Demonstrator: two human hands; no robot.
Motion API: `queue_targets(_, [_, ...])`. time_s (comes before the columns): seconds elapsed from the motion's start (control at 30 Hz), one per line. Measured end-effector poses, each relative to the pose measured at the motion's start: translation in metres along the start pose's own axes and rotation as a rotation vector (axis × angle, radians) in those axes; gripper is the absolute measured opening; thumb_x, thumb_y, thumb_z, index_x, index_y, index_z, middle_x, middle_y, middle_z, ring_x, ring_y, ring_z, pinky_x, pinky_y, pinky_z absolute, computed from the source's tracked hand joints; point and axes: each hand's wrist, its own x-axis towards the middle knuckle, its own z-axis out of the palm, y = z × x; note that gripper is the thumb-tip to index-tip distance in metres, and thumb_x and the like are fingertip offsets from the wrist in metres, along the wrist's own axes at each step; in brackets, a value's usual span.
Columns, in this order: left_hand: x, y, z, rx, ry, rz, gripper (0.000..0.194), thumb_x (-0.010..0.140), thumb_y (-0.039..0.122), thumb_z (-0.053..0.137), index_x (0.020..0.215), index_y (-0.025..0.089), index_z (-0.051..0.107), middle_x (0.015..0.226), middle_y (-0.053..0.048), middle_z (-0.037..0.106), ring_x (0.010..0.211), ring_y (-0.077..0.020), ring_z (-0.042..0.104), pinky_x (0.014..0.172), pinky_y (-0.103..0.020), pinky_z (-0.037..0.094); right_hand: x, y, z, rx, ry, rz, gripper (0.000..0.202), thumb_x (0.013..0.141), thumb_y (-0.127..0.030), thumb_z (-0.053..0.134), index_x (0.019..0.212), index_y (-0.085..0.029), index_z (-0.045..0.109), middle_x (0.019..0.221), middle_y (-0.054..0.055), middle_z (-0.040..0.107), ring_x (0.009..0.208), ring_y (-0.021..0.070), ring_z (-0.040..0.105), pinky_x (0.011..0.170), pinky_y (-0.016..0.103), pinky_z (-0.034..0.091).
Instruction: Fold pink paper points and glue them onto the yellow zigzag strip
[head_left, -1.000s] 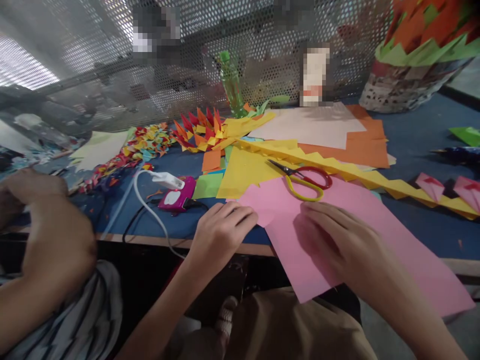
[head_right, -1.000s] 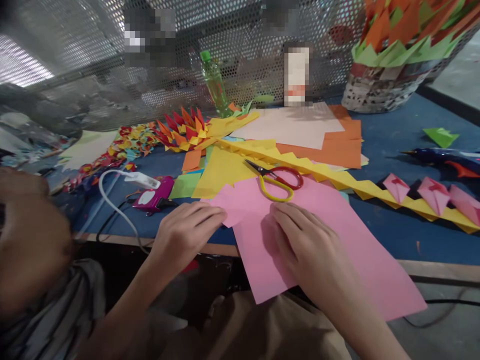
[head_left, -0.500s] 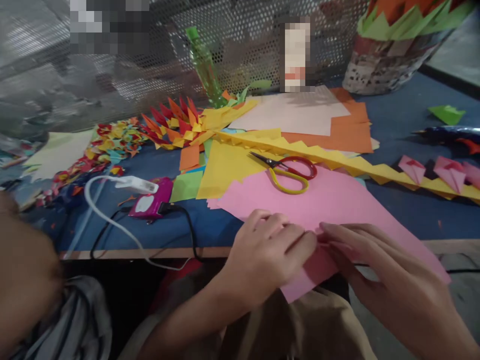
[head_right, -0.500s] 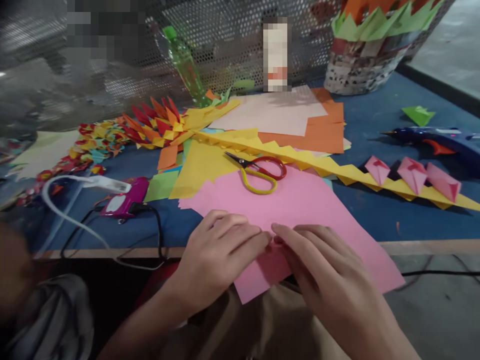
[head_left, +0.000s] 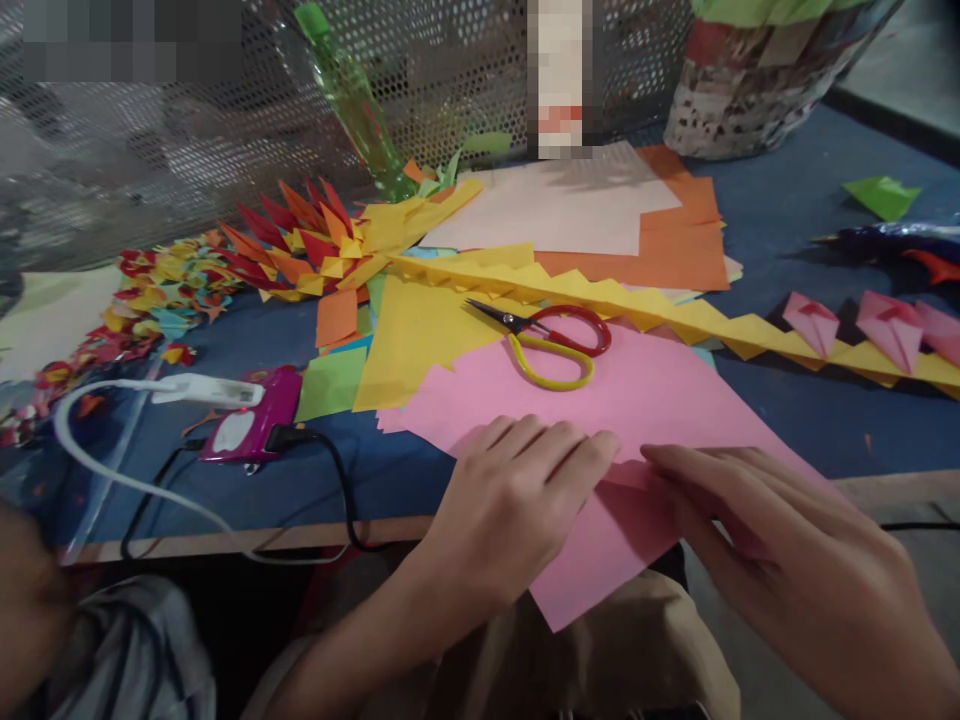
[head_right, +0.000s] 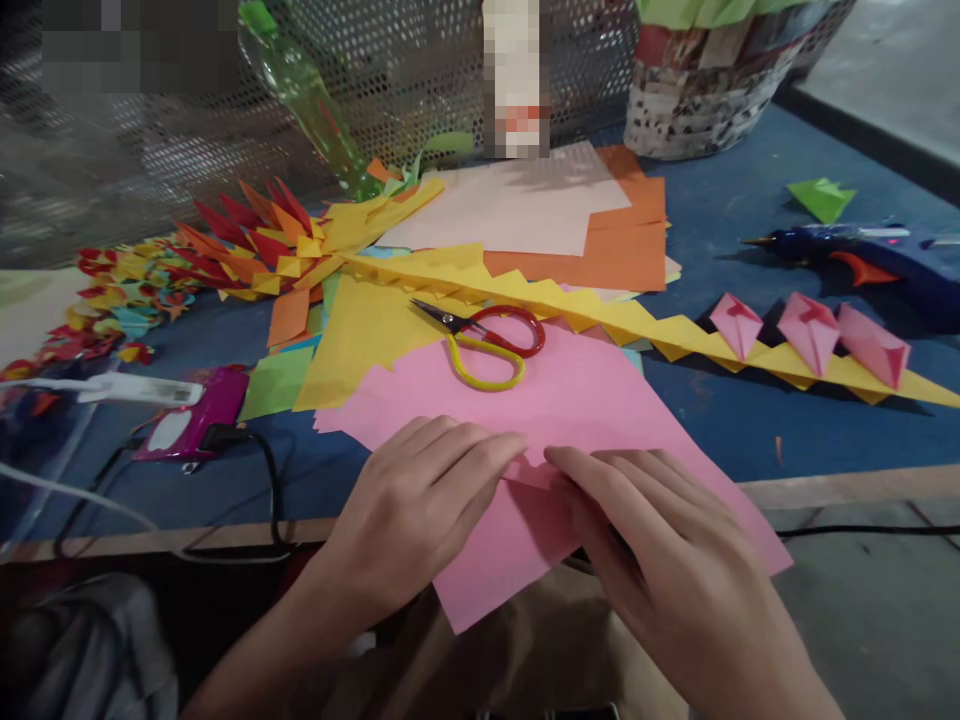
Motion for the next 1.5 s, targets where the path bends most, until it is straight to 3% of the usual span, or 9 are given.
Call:
queue_targets(0.13, [0.012, -0.001, 0.006, 0.036, 0.006, -0.095, 0.018, 0.114, 0.017, 0.057, 0.129, 0.017, 0.066, 0.125, -0.005, 0.076, 0.112, -0.0249, 0.070, 0.095, -0.042, 0.058, 0.000, -0.002, 0.002, -0.014, 0.042, 0.037, 0.033, 0.109, -0.015, 0.062, 0.140, -0.024, 0.068, 0.127, 0.004, 0.078, 0.105, 0.0180, 0.076, 0.096, 0.028, 0.062])
queue_targets(0.27, [0.019, -0.002, 0.009, 0.060, -0.001, -0.152, 0.014, 0.114, 0.019, 0.056, 0.119, 0.018, 0.070, 0.116, -0.005, 0.075, 0.106, -0.0243, 0.067, 0.088, -0.042, 0.060, 0.000, 0.001, -0.002, 0.001, 0.067, -0.054, 0.036, 0.101, -0.006, 0.071, 0.135, -0.017, 0.072, 0.138, 0.007, 0.075, 0.122, 0.0201, 0.073, 0.115, 0.033, 0.057])
queue_targets(0.5, [0.024, -0.003, 0.013, 0.109, -0.027, -0.163, 0.011, 0.111, 0.017, 0.061, 0.118, 0.019, 0.070, 0.114, -0.004, 0.075, 0.105, -0.0258, 0.064, 0.084, -0.043, 0.059, -0.008, 0.015, -0.004, -0.105, -0.018, -0.298, 0.028, 0.102, -0.012, 0.072, 0.130, -0.011, 0.077, 0.147, 0.009, 0.074, 0.135, 0.0275, 0.068, 0.118, 0.044, 0.059])
queue_targets(0.67, [0.024, -0.004, 0.009, 0.087, 0.027, -0.142, 0.016, 0.114, 0.019, 0.058, 0.125, 0.018, 0.070, 0.119, -0.006, 0.078, 0.114, -0.0253, 0.067, 0.098, -0.043, 0.060, -0.012, 0.013, 0.000, -0.118, -0.039, -0.225, 0.029, 0.106, -0.016, 0.067, 0.134, -0.013, 0.077, 0.153, 0.007, 0.070, 0.132, 0.0287, 0.072, 0.110, 0.047, 0.063])
queue_targets(0.77, [0.016, -0.002, 0.002, 0.098, 0.121, -0.058, 0.021, 0.108, 0.014, 0.067, 0.129, 0.016, 0.071, 0.127, -0.007, 0.081, 0.121, -0.0250, 0.069, 0.107, -0.042, 0.058, -0.013, 0.013, 0.001, -0.119, -0.045, -0.214, 0.030, 0.106, -0.015, 0.069, 0.135, -0.013, 0.076, 0.156, 0.007, 0.068, 0.135, 0.0281, 0.070, 0.120, 0.048, 0.056])
queue_targets(0.93, [-0.002, -0.002, -0.003, 0.145, 0.010, 0.179, 0.033, 0.108, 0.027, 0.073, 0.140, 0.018, 0.072, 0.142, -0.002, 0.080, 0.142, -0.0242, 0.062, 0.119, -0.046, 0.047, -0.011, 0.012, -0.001, -0.092, -0.048, -0.193, 0.034, 0.105, -0.014, 0.071, 0.138, -0.010, 0.072, 0.155, 0.008, 0.069, 0.138, 0.0266, 0.067, 0.128, 0.044, 0.051])
queue_targets(1.17, [-0.010, -0.004, 0.004, 0.128, -0.042, 0.157, 0.045, 0.112, 0.033, 0.067, 0.153, 0.015, 0.066, 0.155, -0.005, 0.072, 0.145, -0.0295, 0.064, 0.126, -0.050, 0.043, -0.008, 0.010, 0.000, -0.100, -0.034, -0.168, 0.035, 0.102, -0.013, 0.071, 0.137, -0.011, 0.075, 0.155, 0.009, 0.069, 0.132, 0.0276, 0.073, 0.115, 0.037, 0.064])
queue_targets(1.37, [-0.010, -0.004, 0.003, 0.102, -0.073, 0.156, 0.048, 0.112, 0.032, 0.067, 0.155, 0.013, 0.064, 0.158, -0.006, 0.070, 0.150, -0.0302, 0.061, 0.127, -0.049, 0.046, -0.019, 0.001, 0.003, -0.054, -0.034, -0.017, 0.068, 0.107, -0.011, 0.062, 0.172, -0.026, 0.044, 0.156, 0.001, 0.068, 0.141, 0.0276, 0.069, 0.128, 0.047, 0.056])
queue_targets(1.5, [-0.009, -0.005, 0.001, 0.093, -0.082, 0.154, 0.046, 0.114, 0.034, 0.064, 0.155, 0.014, 0.066, 0.156, -0.005, 0.071, 0.151, -0.0297, 0.060, 0.127, -0.047, 0.047, -0.025, 0.002, 0.002, -0.012, -0.065, -0.030, 0.064, 0.106, -0.014, 0.068, 0.167, -0.023, 0.052, 0.161, 0.002, 0.064, 0.148, 0.0278, 0.062, 0.127, 0.044, 0.055])
